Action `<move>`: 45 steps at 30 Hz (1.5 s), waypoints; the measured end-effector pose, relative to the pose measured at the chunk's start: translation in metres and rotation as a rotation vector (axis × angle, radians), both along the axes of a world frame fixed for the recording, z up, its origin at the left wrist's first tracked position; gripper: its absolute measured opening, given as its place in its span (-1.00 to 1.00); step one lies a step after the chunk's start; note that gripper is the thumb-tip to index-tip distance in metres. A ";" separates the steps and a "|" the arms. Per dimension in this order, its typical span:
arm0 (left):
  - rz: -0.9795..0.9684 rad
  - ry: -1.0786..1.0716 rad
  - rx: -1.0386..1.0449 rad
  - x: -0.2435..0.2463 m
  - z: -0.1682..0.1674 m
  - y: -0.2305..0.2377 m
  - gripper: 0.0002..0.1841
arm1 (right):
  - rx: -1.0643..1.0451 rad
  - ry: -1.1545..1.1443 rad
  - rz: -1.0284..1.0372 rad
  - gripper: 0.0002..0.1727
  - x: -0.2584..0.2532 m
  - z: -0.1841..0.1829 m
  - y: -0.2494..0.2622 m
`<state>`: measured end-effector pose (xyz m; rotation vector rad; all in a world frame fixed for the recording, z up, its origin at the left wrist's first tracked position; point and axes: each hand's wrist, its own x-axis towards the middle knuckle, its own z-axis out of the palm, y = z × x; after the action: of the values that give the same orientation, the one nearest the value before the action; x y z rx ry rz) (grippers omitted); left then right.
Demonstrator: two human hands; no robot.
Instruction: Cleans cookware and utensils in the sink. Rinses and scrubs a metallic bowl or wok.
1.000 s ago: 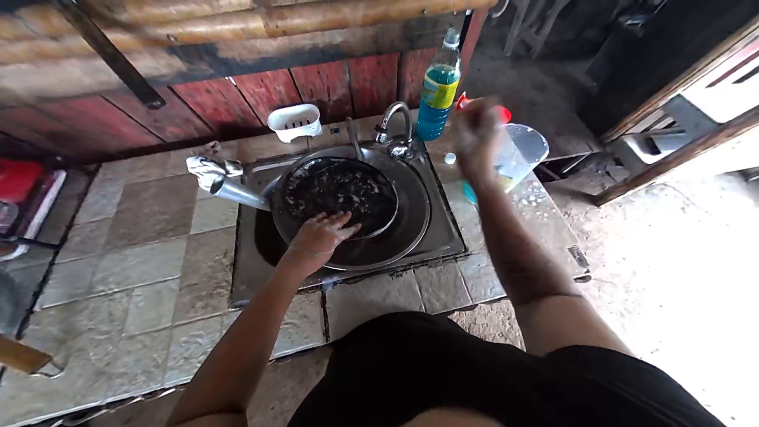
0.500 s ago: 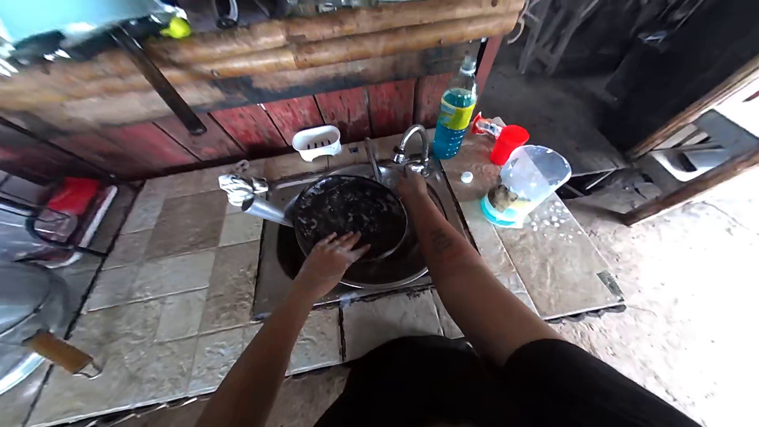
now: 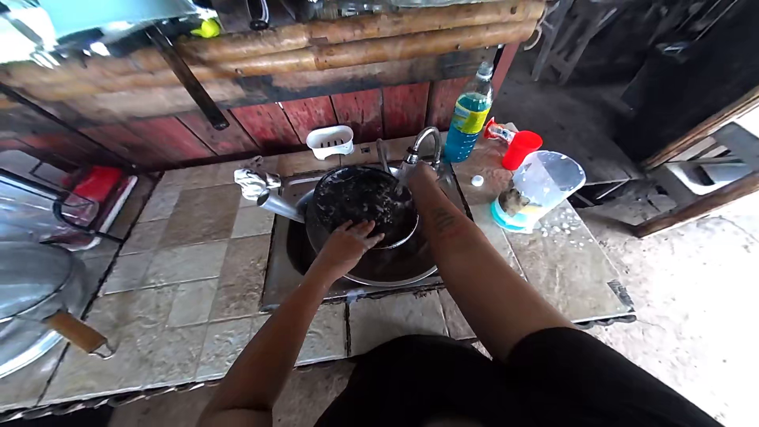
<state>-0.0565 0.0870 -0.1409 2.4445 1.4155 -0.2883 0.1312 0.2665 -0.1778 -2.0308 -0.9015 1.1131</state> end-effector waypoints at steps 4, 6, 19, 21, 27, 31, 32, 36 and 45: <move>-0.008 -0.040 0.029 0.001 -0.009 0.002 -0.41 | -0.004 -0.002 0.049 -0.55 -0.014 -0.006 -0.017; -0.025 -0.095 0.083 0.000 -0.013 0.000 -0.43 | 0.030 -0.123 0.295 -0.50 -0.006 -0.012 -0.031; -0.002 -0.335 -0.160 0.072 -0.025 0.019 -0.27 | 0.363 0.017 0.234 -0.49 0.049 -0.019 -0.085; -0.082 -0.371 -0.110 0.077 -0.031 0.043 -0.36 | 0.366 0.050 0.262 -0.47 0.055 -0.011 -0.100; 0.151 -0.314 0.112 0.098 -0.046 0.090 -0.15 | 0.430 0.081 0.164 -0.49 0.050 0.002 -0.128; 0.168 -0.289 0.127 0.114 -0.044 0.131 -0.14 | 0.419 0.124 0.235 -0.50 0.040 0.011 -0.141; 0.176 -0.282 0.105 0.106 -0.036 0.141 -0.16 | 0.400 0.118 0.245 -0.50 0.044 0.016 -0.143; 0.306 -0.226 0.088 0.055 -0.006 0.161 -0.53 | 0.439 0.084 0.156 -0.52 0.066 0.028 -0.141; 1.250 -1.449 -0.260 -0.014 -0.006 0.095 -0.54 | 0.256 0.441 0.049 -0.38 0.026 -0.027 -0.074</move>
<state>-0.0705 0.1820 -0.1464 0.6361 1.4978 1.1742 0.1574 0.1928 -0.2052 -1.4839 -0.8172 1.3285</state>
